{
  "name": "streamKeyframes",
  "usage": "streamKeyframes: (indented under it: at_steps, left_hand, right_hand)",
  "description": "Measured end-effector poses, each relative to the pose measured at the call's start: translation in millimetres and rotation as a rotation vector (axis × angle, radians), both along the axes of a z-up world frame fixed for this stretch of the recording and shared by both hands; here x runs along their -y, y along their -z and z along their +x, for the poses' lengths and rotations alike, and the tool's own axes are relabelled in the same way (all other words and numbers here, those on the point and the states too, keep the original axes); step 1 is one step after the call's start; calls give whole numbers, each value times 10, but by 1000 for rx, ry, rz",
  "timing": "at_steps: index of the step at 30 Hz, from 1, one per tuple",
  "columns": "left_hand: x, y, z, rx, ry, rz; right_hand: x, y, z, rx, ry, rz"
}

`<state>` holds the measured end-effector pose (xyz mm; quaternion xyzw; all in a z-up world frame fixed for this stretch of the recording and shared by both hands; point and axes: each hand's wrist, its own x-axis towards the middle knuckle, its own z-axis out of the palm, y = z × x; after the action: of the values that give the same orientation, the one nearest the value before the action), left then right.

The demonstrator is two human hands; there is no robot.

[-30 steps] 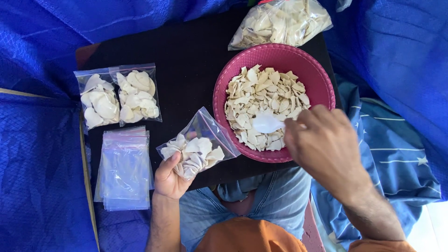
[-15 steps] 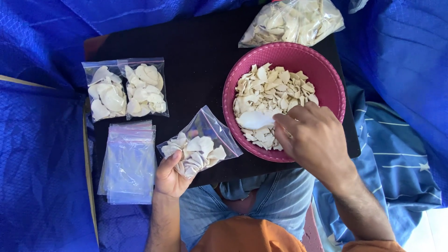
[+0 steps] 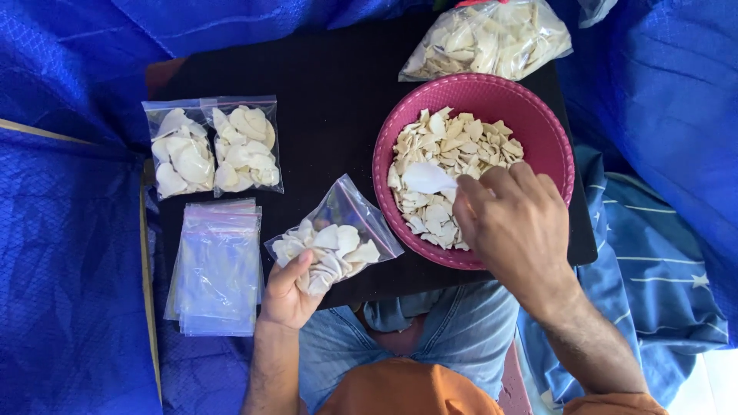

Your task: Scooping dried food pieces from a bowl into small plastic bags and sealing them.

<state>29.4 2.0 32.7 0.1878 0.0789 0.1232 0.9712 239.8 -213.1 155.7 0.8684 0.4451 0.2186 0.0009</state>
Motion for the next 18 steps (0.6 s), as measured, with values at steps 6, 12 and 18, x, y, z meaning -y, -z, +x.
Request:
streamKeyframes:
  at_steps: [6, 12, 18]
  left_hand:
    - [53, -3, 75, -4, -58, 169]
    - [79, -13, 98, -109, -122, 275]
    - [89, -31, 96, -152, -123, 216]
  right_hand:
    - [-173, 194, 22, 147, -106, 114]
    - [-114, 227, 98, 37, -125, 127]
    - [11, 197, 102, -302, -119, 271]
